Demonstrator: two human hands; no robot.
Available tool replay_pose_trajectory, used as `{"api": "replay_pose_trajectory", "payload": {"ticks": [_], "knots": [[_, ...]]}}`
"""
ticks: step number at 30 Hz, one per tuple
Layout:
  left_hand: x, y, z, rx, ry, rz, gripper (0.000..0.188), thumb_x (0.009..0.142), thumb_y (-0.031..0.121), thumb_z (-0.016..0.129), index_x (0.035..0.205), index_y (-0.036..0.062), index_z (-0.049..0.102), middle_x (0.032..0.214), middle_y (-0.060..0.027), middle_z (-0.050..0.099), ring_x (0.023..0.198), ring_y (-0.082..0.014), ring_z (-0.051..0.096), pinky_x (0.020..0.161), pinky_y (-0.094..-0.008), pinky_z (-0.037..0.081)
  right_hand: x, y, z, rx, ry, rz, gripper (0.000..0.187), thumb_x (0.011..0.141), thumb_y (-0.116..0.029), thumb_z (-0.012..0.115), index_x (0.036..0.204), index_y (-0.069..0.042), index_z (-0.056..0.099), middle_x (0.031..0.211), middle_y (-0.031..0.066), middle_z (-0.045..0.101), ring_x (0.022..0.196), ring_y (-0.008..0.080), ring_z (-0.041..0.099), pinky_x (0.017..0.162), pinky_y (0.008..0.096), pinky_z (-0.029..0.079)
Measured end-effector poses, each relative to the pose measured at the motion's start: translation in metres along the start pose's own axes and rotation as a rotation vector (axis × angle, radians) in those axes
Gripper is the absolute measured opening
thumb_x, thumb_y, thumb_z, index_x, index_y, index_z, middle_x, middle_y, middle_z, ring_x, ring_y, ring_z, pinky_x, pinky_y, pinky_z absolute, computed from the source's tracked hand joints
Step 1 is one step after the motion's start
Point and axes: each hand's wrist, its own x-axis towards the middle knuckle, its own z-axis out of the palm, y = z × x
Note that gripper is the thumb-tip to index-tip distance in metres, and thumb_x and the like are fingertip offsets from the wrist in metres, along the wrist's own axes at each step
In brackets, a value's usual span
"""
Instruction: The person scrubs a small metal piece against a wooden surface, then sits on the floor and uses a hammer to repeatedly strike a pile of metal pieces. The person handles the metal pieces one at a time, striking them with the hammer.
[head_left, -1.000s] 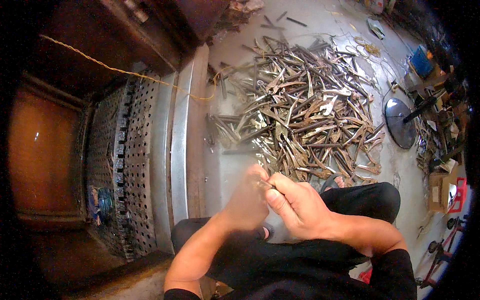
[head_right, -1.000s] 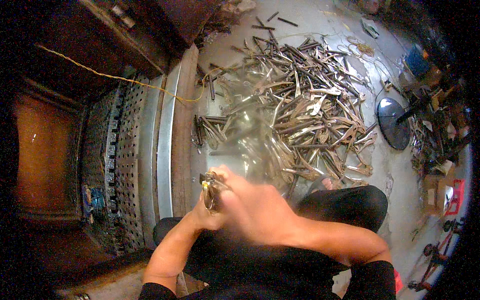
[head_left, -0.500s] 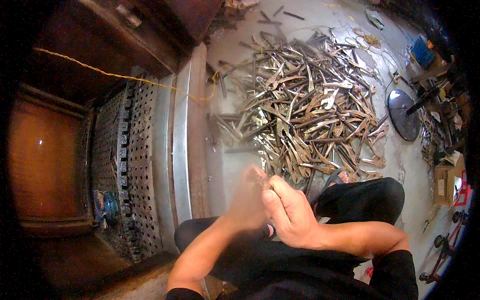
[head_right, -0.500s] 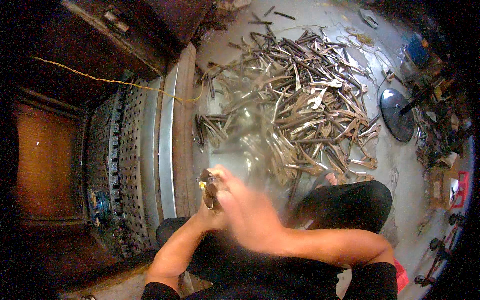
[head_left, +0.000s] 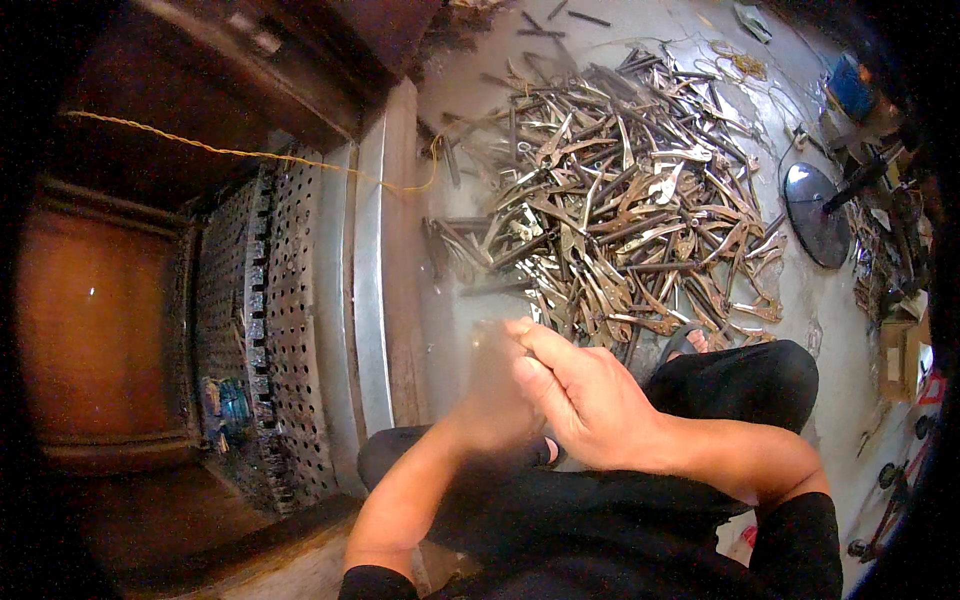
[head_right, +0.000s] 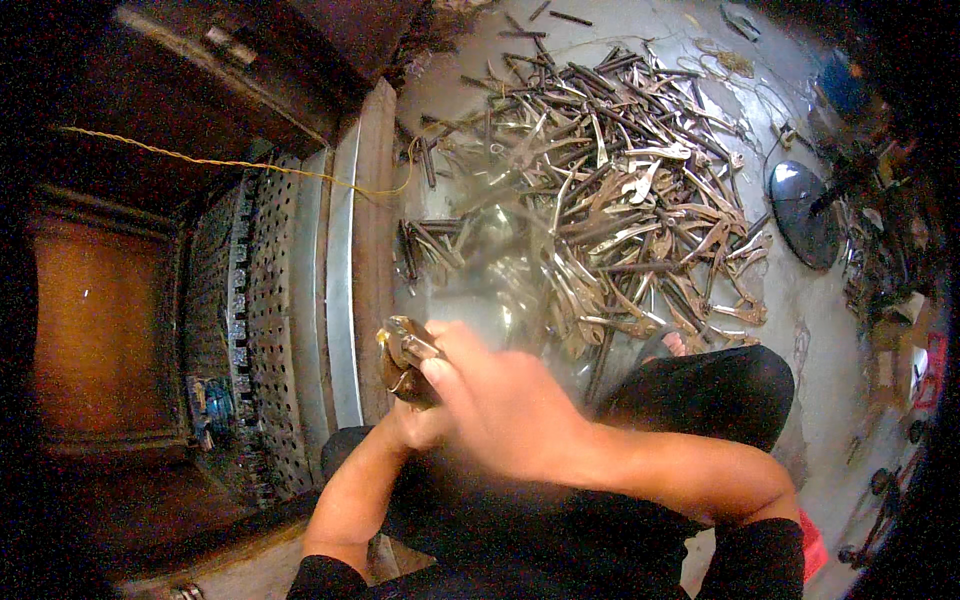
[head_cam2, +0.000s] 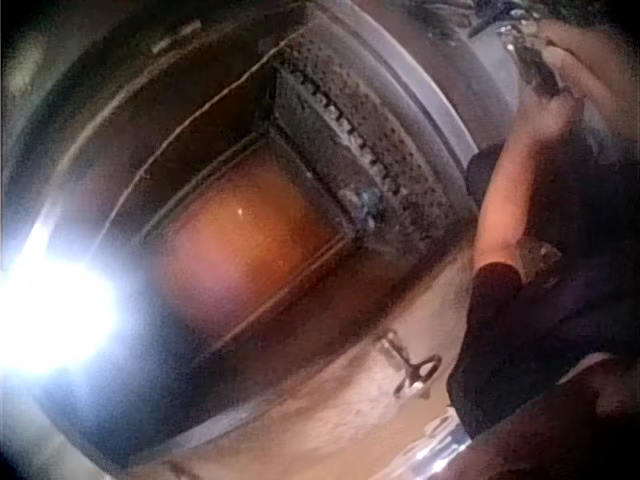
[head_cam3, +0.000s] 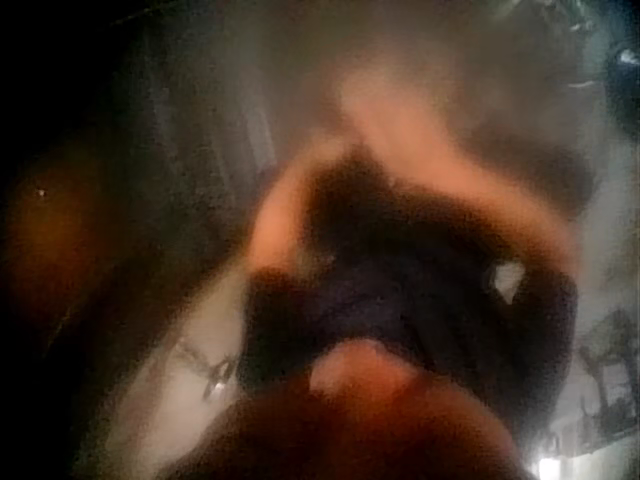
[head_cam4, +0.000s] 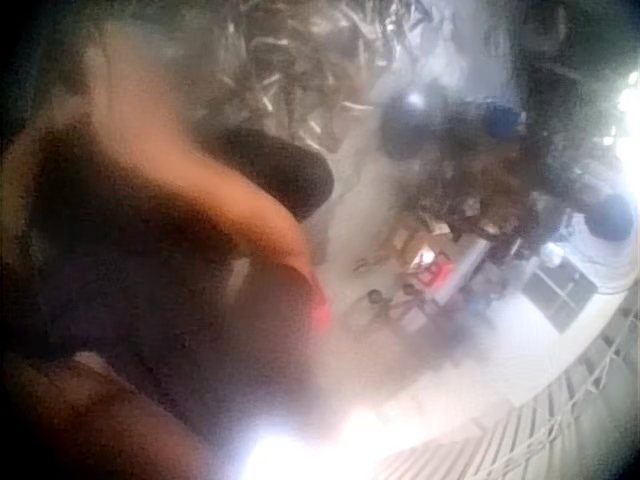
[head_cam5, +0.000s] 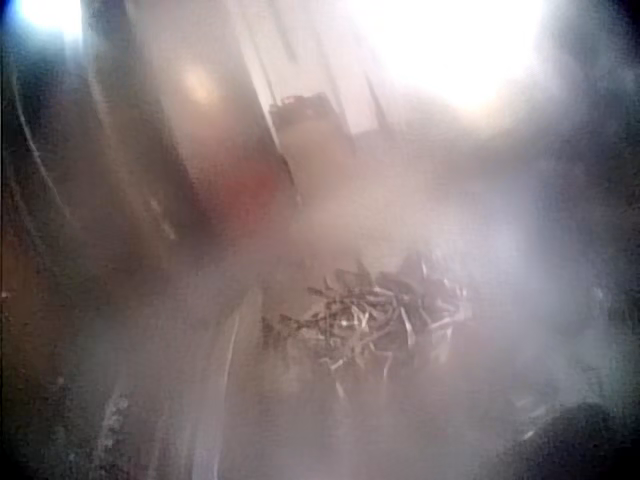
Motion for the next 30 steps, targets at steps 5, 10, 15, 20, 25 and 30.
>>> {"api": "replay_pose_trajectory", "payload": {"ticks": [5, 10, 15, 20, 25, 30], "knots": [[0.000, -0.002, 0.003, -0.029, 0.011, -0.039, 0.013, 0.074, 0.013, 0.069, 0.082, 0.0026, 0.065, 0.081, -0.0145, 0.063, 0.078, -0.0306, 0.061, 0.067, -0.0433, 0.047, -0.003, 0.000, 0.000, 0.089, -0.006, 0.081, 0.037, 0.105, -0.019, 0.047, 0.136, 0.002, 0.047, 0.068, 0.0138, 0.057, 0.056, 0.0263, 0.064, 0.056, 0.0380, 0.049], [-0.014, -0.012, 0.004, -0.076, -0.020, -0.174, 0.026, 0.081, 0.017, 0.070, 0.101, 0.0022, 0.063, 0.097, -0.0161, 0.063, 0.091, -0.0316, 0.061, 0.078, -0.0441, 0.049, -0.003, 0.001, 0.008, 0.090, 0.042, 0.108, 0.029, 0.106, -0.019, 0.047, 0.126, 0.001, 0.053, 0.068, 0.0094, 0.056, 0.058, 0.0195, 0.060, 0.058, 0.0353, 0.048], [-0.057, -0.088, 0.019, 0.214, 0.023, 0.040, 0.058, 0.081, 0.011, 0.072, 0.131, 0.0042, 0.044, 0.117, -0.0199, 0.053, 0.102, -0.0351, 0.056, 0.090, -0.0464, 0.046, -0.010, 0.026, 0.031, 0.106, 0.124, 0.060, 0.022, 0.107, -0.022, 0.043, 0.098, -0.004, 0.053, 0.072, -0.0002, 0.049, 0.061, 0.0100, 0.047, 0.056, 0.0282, 0.040], [-0.030, -0.018, -0.005, -0.199, 0.083, -0.239, 0.062, 0.077, 0.004, 0.068, 0.131, 0.0032, 0.036, 0.107, -0.0171, 0.051, 0.100, -0.0328, 0.055, 0.088, -0.0428, 0.044, -0.010, 0.044, 0.042, 0.139, 0.253, 0.040, 0.028, 0.108, -0.027, 0.040, 0.094, -0.005, 0.051, 0.070, 0.0009, 0.046, 0.059, 0.0123, 0.042, 0.053, 0.0289, 0.037], [-0.045, -0.030, -0.035, -0.025, 0.434, -0.046, 0.050, 0.078, 0.003, 0.063, 0.122, 0.0046, 0.040, 0.102, -0.0117, 0.049, 0.097, -0.0288, 0.053, 0.087, -0.0406, 0.044, 0.020, 0.016, 0.042, 0.672, 0.361, 0.394, 0.031, 0.107, -0.038, 0.043, 0.097, -0.011, 0.053, 0.068, -0.0004, 0.046, 0.048, 0.0100, 0.038, 0.041, 0.0261, 0.030], [-0.084, -0.057, -0.187, -0.773, 1.137, -0.275, 0.031, 0.076, 0.009, 0.060, 0.105, 0.0066, 0.051, 0.080, -0.0058, 0.055, 0.076, -0.0201, 0.058, 0.078, -0.0384, 0.052, 0.032, 0.027, -0.001, 0.850, 0.427, 0.502, 0.029, 0.106, -0.040, 0.047, 0.102, -0.013, 0.055, 0.072, -0.0015, 0.047, 0.050, 0.0099, 0.038, 0.044, 0.0256, 0.028]]}}
